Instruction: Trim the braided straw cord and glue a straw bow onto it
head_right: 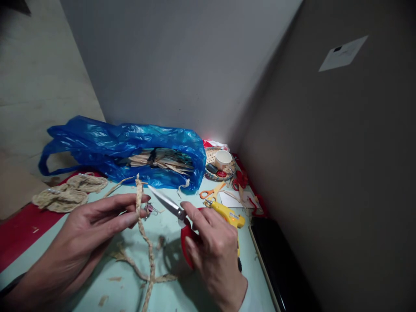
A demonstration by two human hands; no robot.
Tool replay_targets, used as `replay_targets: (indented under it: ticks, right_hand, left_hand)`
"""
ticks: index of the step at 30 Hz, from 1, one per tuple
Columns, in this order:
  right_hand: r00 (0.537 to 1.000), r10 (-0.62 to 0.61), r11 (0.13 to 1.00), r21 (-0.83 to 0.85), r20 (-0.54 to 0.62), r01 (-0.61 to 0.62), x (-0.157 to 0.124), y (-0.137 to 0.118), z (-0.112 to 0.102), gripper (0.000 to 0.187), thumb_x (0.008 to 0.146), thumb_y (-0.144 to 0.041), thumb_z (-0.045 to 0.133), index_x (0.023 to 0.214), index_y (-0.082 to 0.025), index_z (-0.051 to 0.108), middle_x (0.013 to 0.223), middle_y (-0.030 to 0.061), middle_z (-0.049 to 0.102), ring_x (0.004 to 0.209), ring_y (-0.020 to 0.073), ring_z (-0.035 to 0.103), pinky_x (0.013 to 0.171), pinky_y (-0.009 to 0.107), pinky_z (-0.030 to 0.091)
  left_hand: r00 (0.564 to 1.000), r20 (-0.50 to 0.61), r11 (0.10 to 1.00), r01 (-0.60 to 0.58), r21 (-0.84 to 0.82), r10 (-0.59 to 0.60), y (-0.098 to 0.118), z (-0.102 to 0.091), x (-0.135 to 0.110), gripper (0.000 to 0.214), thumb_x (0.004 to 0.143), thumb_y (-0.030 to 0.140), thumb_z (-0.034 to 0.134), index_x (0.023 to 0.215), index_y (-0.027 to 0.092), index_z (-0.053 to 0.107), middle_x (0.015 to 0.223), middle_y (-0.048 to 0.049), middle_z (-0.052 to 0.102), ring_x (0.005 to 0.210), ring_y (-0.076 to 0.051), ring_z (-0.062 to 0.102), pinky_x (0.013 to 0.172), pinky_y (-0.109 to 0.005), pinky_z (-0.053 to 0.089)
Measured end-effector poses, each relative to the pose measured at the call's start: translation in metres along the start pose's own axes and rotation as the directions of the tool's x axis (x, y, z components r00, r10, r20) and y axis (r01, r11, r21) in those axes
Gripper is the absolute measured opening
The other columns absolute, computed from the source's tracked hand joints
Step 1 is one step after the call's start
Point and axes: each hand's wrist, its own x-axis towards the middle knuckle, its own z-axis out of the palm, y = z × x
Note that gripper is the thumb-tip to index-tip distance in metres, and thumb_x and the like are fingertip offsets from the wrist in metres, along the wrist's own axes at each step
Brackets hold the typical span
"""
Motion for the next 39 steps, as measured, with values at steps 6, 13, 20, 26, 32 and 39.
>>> replay_targets:
  ticks: [6,13,20,26,32,39]
  right_hand:
    - [0.990,0.140,0.980,0.140,0.027,-0.143,-0.0003,-0.0006,0.0051,0.039,0.085,-0.006,0.060,0.120,-0.020,0.064,0.084,0.0021,0.066,0.069,0.0150,0.059,0.061,0.025,0.048]
    - [0.990,0.121,0.974,0.181,0.077,-0.134,0.0023,-0.0029,0.0054,0.037,0.084,-0.006,0.059,0.118,-0.019,0.065,0.078,0.0014,0.063,0.065,0.0145,0.055,0.058,0.025,0.044]
    - [0.992,0.068,0.983,0.160,0.109,-0.085,0.0038,-0.0036,0.0037,0.043,0.083,-0.006,0.061,0.123,-0.021,0.063,0.082,0.0030,0.063,0.072,0.0171,0.057,0.059,0.026,0.043]
    - [0.997,0.045,0.988,0.145,0.067,-0.055,0.0067,-0.0035,0.0003,0.044,0.081,-0.006,0.061,0.123,-0.022,0.062,0.081,0.0020,0.063,0.070,0.0171,0.056,0.060,0.028,0.045]
    - [0.999,0.020,0.994,0.110,0.041,-0.024,0.0077,-0.0034,-0.0030,0.047,0.080,-0.004,0.055,0.123,-0.021,0.061,0.088,0.0047,0.066,0.073,0.0178,0.059,0.061,0.028,0.048]
    - [0.999,-0.005,0.998,0.058,0.055,0.001,0.0045,-0.0028,-0.0009,0.049,0.080,-0.005,0.055,0.126,-0.022,0.058,0.080,0.0023,0.060,0.070,0.0184,0.054,0.060,0.029,0.043]
  left_hand:
    - [0.993,0.087,0.986,0.097,-0.136,-0.085,-0.0003,-0.0026,-0.0005,0.017,0.081,0.032,0.076,0.096,0.023,0.078,0.075,0.0001,0.068,0.073,-0.013,0.055,0.069,-0.020,0.045]
    - [0.988,0.099,0.980,0.129,-0.151,-0.115,0.0003,-0.0007,0.0033,0.037,0.081,0.031,0.078,0.117,0.026,0.073,0.070,0.0042,0.056,0.067,-0.010,0.049,0.066,-0.020,0.041]
    - [1.000,-0.007,0.997,-0.009,0.071,0.010,-0.0005,0.0034,-0.0032,0.046,0.079,0.034,0.078,0.122,0.025,0.070,0.066,0.0058,0.054,0.065,-0.012,0.054,0.063,-0.023,0.039]
    - [0.999,0.030,0.998,-0.015,0.067,0.013,0.0016,0.0033,-0.0039,0.044,0.077,0.034,0.079,0.119,0.025,0.073,0.065,0.0045,0.056,0.063,-0.014,0.055,0.062,-0.024,0.041]
    - [0.994,0.105,0.997,0.046,-0.057,-0.040,0.0042,0.0013,-0.0037,0.042,0.077,0.034,0.078,0.119,0.030,0.074,0.071,0.0023,0.059,0.066,-0.012,0.053,0.064,-0.020,0.042]
    - [0.992,0.114,0.995,0.068,-0.076,-0.059,0.0070,0.0025,-0.0050,0.048,0.074,0.037,0.081,0.121,0.029,0.074,0.072,0.0007,0.061,0.067,-0.012,0.052,0.064,-0.018,0.042]
